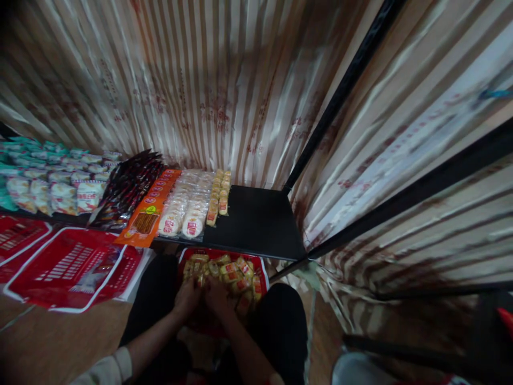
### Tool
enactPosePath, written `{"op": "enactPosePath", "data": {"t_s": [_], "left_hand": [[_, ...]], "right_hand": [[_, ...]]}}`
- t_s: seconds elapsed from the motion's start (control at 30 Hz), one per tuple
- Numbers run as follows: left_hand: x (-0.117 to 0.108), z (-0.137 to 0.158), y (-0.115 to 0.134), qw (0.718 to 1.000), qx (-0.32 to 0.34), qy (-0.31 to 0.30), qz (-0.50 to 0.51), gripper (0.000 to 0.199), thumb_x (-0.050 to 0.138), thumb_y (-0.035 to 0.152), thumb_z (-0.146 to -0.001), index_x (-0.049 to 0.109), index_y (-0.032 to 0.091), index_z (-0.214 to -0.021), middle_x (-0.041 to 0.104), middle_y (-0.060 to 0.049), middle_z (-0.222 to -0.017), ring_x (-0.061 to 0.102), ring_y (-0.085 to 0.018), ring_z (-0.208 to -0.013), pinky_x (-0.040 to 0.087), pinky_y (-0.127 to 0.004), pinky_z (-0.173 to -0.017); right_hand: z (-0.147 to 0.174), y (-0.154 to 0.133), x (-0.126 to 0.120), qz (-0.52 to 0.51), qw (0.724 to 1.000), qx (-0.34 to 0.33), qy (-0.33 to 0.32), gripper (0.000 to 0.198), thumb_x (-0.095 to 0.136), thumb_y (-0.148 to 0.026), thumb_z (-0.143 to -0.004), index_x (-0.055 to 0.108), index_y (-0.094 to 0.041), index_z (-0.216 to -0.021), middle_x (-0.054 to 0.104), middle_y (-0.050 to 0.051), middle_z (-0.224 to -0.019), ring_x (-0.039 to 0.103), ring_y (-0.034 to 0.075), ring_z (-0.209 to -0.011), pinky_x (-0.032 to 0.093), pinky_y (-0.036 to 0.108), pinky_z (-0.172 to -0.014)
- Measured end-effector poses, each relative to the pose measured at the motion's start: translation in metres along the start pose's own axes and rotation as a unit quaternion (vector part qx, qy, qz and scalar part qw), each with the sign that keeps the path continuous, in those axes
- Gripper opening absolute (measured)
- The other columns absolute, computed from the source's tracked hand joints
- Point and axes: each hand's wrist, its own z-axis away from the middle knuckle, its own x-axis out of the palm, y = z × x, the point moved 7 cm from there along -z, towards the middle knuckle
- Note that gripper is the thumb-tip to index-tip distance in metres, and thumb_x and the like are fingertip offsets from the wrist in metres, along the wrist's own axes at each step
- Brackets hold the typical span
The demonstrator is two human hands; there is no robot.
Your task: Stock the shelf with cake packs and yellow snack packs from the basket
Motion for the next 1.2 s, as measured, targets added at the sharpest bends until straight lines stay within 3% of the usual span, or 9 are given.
{"op": "enactPosePath", "data": {"t_s": [0.13,0.3,0.57,0.87,1.03,1.2], "left_hand": [[0.008,-0.009,-0.014,1.0,-0.008,-0.026,-0.001,0.035,0.044,0.015,-0.081,0.056,0.01,-0.114,0.06,-0.014,-0.118,0.054,-0.019,-0.112,0.038,-0.024,-0.092],[0.008,-0.014,-0.019,0.999,-0.028,0.002,0.025,0.038,0.042,0.015,-0.083,0.052,0.011,-0.12,0.057,-0.014,-0.124,0.052,-0.019,-0.116,0.037,-0.024,-0.094],[0.019,-0.022,-0.027,0.997,-0.027,0.013,0.073,0.039,0.044,0.018,-0.084,0.049,0.01,-0.122,0.056,-0.014,-0.124,0.051,-0.018,-0.117,0.036,-0.021,-0.095],[0.029,-0.027,-0.034,0.988,-0.044,-0.006,0.146,0.054,0.054,0.016,-0.079,0.038,0.008,-0.13,0.057,-0.015,-0.124,0.056,-0.016,-0.111,0.041,-0.018,-0.086],[0.016,-0.02,-0.027,0.988,-0.03,0.036,0.15,0.054,0.057,0.015,-0.075,0.044,0.009,-0.127,0.062,-0.012,-0.113,0.06,-0.017,-0.101,0.043,-0.019,-0.082],[-0.007,-0.01,-0.016,0.976,0.012,0.115,0.187,0.037,0.057,0.021,-0.073,0.057,0.011,-0.109,0.063,-0.008,-0.093,0.061,-0.018,-0.087,0.045,-0.024,-0.08]], "right_hand": [[0.002,0.003,0.004,0.025,0.999,0.016,0.029,0.041,0.042,-0.007,-0.077,0.063,-0.014,-0.113,0.065,0.013,-0.114,0.058,0.021,-0.108,0.041,0.034,-0.097],[0.003,0.012,0.006,0.046,0.997,0.053,0.038,0.042,0.044,-0.008,-0.076,0.062,-0.015,-0.113,0.061,0.014,-0.119,0.054,0.023,-0.115,0.038,0.037,-0.101],[0.007,0.019,0.003,0.021,0.998,0.033,0.043,0.04,0.043,-0.013,-0.078,0.061,-0.017,-0.113,0.063,0.011,-0.116,0.056,0.021,-0.111,0.04,0.035,-0.098],[0.011,0.018,-0.007,0.025,0.998,0.033,0.055,0.038,0.042,-0.015,-0.078,0.064,-0.017,-0.109,0.065,0.01,-0.113,0.058,0.02,-0.108,0.041,0.034,-0.098],[0.015,0.017,-0.008,0.031,0.997,0.027,0.07,0.04,0.042,-0.01,-0.075,0.067,-0.018,-0.104,0.066,0.009,-0.11,0.059,0.021,-0.106,0.041,0.035,-0.098],[0.018,0.01,-0.015,0.029,0.994,0.023,0.107,0.038,0.042,-0.014,-0.076,0.068,-0.018,-0.103,0.065,0.009,-0.111,0.058,0.021,-0.108,0.042,0.035,-0.097]]}}
